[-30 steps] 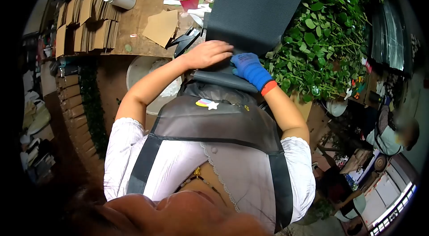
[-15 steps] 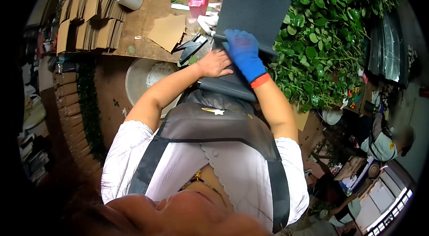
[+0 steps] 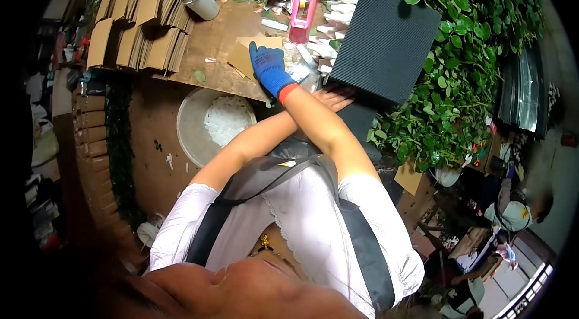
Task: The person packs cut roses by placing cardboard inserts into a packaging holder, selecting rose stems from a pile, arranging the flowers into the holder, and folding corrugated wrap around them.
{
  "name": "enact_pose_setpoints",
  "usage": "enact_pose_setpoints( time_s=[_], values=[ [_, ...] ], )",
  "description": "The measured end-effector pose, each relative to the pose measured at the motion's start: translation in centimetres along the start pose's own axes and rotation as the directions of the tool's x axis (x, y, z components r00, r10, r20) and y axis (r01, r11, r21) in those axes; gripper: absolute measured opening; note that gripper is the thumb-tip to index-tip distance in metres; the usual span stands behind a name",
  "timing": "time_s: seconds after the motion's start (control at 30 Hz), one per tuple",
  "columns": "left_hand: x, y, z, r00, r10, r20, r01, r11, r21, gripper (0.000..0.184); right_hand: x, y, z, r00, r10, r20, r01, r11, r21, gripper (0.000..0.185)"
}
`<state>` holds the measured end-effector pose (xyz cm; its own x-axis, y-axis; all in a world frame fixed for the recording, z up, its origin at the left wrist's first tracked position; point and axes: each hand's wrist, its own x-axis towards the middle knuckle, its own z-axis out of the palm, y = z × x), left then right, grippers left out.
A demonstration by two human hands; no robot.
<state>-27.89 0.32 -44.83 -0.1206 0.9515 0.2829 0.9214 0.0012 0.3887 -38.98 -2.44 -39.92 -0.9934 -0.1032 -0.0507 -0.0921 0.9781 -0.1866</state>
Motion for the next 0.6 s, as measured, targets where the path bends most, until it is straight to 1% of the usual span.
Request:
enact_pose_setpoints(
  time_s=[0.03, 0.07, 0.1, 0.13, 0.17, 0.2, 0.23, 0.27, 0.3, 0.37, 0.4, 0.43, 0.47, 0.53, 0.57, 0.6],
  values=[
    [0.1, 0.1, -0.2, 1.0, -0.001, -0.007, 0.0, 1.0, -0.02, 0.061, 0.3, 0.2, 1.2, 0.999, 0.042, -0.022, -0.043, 0.999, -0.021, 0.042],
    [0.2, 0.3, -0.3, 1.0, -0.001, -0.015, 0.001, 0.999, -0.042, 0.061, -0.1, 0.7, 0.5, 1.0, -0.007, -0.011, 0.008, 0.998, 0.068, 0.038],
    [0.4, 0.3, -0.3, 0.997, -0.042, 0.067, 0.05, 0.992, -0.119, 0.062, -1.0, 1.5, -1.4, 0.999, -0.054, -0.005, 0.054, 0.986, 0.158, 0.034],
    [0.8, 0.4, -0.9, 0.987, -0.045, 0.153, 0.065, 0.989, -0.131, 0.061, -2.1, 2.3, -3.9, 0.995, -0.098, -0.006, 0.097, 0.964, 0.247, 0.031],
    [0.8, 0.1, 0.4, 0.996, -0.05, 0.07, 0.06, 0.988, -0.141, 0.06, -3.5, 2.5, -7.0, 0.992, -0.123, -0.002, 0.117, 0.936, 0.332, 0.023],
    [0.9, 0.1, 1.7, 0.998, -0.057, -0.014, 0.054, 0.987, -0.152, 0.058, -5.7, 2.9, -9.6, 0.991, -0.136, 0.016, 0.122, 0.933, 0.34, 0.025],
    [0.9, 0.3, 1.4, 0.996, -0.068, 0.056, 0.076, 0.984, -0.163, 0.058, -8.1, 3.5, -12.1, 0.988, -0.154, 0.032, 0.133, 0.927, 0.351, 0.026],
    [0.6, 0.2, 0.4, 0.989, -0.076, 0.125, 0.097, 0.981, -0.171, 0.058, -11.2, 4.4, -14.1, 0.99, -0.135, -0.04, 0.141, 0.913, 0.384, 0.026],
    [0.1, 0.0, -1.2, 0.978, -0.079, 0.195, 0.114, 0.978, -0.175, 0.058, -14.2, 5.9, -13.8, 0.993, -0.074, -0.094, 0.107, 0.901, 0.421, 0.027],
    [-0.3, -0.3, -4.0, 0.941, -0.086, 0.328, 0.15, 0.973, -0.174, 0.058, -19.6, 9.6, -12.7, 0.988, 0.044, -0.148, 0.037, 0.864, 0.502, 0.028],
    [0.2, 0.0, -4.2, 0.915, -0.096, 0.391, 0.173, 0.971, -0.167, 0.058, -21.4, 11.8, -12.1, 0.986, 0.162, 0.05, -0.162, 0.814, 0.557, 0.027],
    [0.4, 0.3, -2.1, 0.997, -0.074, 0.003, 0.072, 0.945, -0.318, 0.051, -23.1, 13.8, -11.5, 0.933, 0.259, 0.25, -0.358, 0.735, 0.575, 0.026],
    [0.8, 1.0, -3.7, 0.987, -0.152, -0.06, 0.116, 0.913, -0.392, 0.045, -24.3, 15.0, -10.7, 0.834, 0.329, 0.442, -0.543, 0.629, 0.557, 0.026],
    [0.0, 0.3, -1.8, 0.999, -0.049, -0.024, 0.046, 0.993, -0.11, 0.046, -25.1, 16.8, -8.8, 0.717, 0.328, 0.615, -0.696, 0.385, 0.606, 0.027],
    [-0.1, 0.2, -1.8, 0.999, -0.029, 0.03, 0.032, 0.996, -0.089, 0.047, -25.0, 17.2, -8.5, 0.656, 0.298, 0.693, -0.755, 0.25, 0.607, 0.029],
    [-0.2, -0.1, -1.9, 0.996, -0.011, 0.085, 0.017, 0.998, -0.066, 0.049, -24.7, 17.6, -8.1, 0.66, 0.284, 0.696, -0.751, 0.273, 0.601, 0.029]
  ],
)
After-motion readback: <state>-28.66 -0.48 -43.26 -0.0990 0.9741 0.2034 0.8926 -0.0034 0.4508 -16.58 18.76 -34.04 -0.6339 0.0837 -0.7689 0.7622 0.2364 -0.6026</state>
